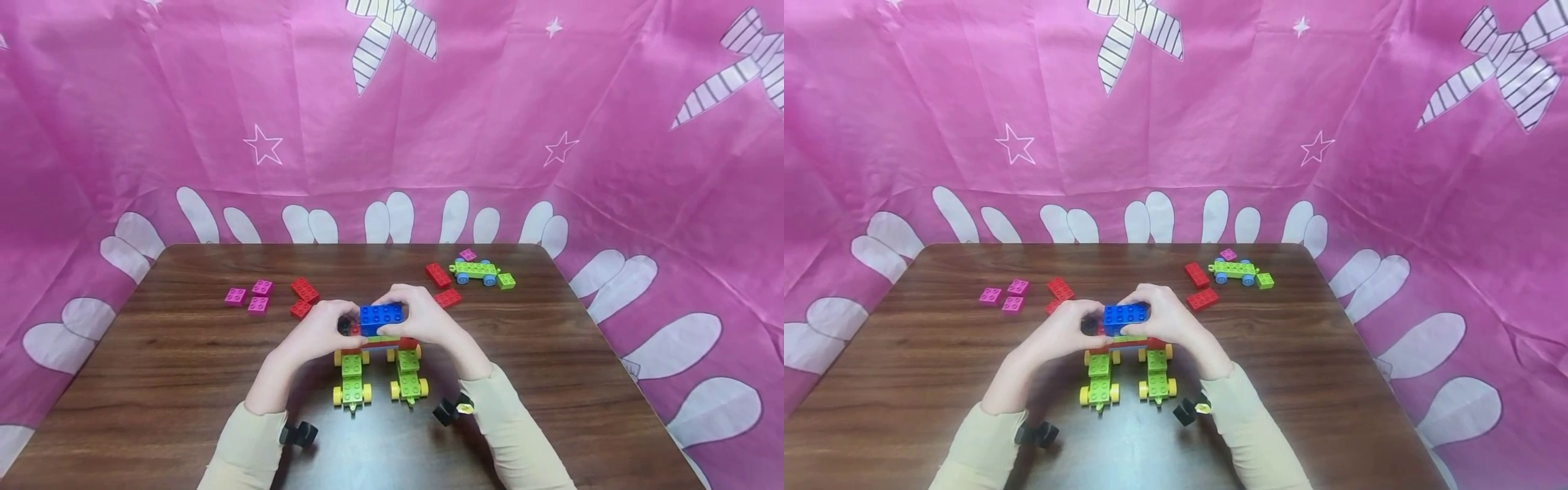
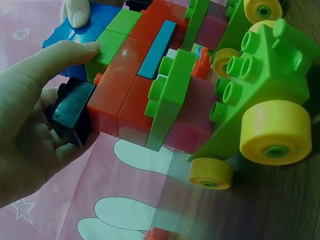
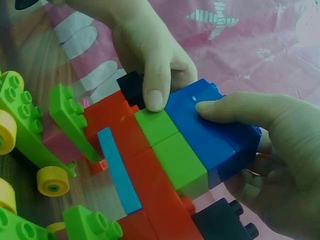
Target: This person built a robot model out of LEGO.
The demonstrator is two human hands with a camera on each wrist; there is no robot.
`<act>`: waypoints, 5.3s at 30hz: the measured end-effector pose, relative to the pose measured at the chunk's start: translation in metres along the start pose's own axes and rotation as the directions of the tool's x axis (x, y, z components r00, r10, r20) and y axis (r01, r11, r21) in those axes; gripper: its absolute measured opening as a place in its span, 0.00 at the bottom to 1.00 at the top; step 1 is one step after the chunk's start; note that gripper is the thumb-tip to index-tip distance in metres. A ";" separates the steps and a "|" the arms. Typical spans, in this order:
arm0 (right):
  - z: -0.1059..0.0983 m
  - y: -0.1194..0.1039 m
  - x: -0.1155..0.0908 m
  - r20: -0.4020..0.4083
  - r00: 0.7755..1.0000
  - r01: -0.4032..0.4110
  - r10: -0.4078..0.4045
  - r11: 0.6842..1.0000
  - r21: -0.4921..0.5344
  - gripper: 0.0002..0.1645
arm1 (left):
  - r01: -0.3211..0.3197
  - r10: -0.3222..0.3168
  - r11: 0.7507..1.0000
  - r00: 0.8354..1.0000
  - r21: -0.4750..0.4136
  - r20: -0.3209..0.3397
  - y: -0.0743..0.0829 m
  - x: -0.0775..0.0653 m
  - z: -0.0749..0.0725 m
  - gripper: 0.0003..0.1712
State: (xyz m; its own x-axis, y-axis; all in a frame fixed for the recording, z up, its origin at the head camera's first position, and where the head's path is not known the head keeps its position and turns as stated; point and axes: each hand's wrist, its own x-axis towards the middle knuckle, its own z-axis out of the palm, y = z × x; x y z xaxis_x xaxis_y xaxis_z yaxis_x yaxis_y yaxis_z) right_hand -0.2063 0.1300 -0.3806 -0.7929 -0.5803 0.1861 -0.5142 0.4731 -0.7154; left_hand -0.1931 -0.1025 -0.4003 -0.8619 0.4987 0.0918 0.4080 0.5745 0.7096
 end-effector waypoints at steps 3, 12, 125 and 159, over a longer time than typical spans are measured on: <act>-0.001 0.000 -0.001 0.003 1.000 0.007 -0.007 1.000 0.000 0.24 | -0.019 0.018 1.000 1.000 0.010 0.005 0.000 -0.001 -0.001 0.24; -0.001 0.003 -0.003 0.012 1.000 0.027 -0.027 1.000 -0.007 0.25 | -0.123 0.124 0.989 0.992 -0.079 0.007 -0.003 -0.014 -0.021 0.31; 0.007 0.008 -0.009 -0.019 0.998 -0.060 0.064 0.984 0.165 0.24 | -0.101 0.000 0.908 0.971 0.406 0.241 -0.141 0.062 -0.070 0.21; 0.003 0.012 -0.009 -0.015 1.000 -0.015 0.018 0.991 0.131 0.29 | 0.017 0.015 0.943 0.996 0.333 -0.091 -0.069 0.047 -0.070 0.27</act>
State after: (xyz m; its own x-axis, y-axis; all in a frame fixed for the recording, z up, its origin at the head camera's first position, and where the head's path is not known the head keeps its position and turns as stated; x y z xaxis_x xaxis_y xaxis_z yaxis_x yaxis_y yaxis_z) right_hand -0.2038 0.1388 -0.3928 -0.8067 -0.5616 0.1837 -0.4546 0.3912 -0.8002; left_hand -0.2827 -0.1645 -0.3960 -0.8797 0.4458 0.1658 0.4707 0.7662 0.4375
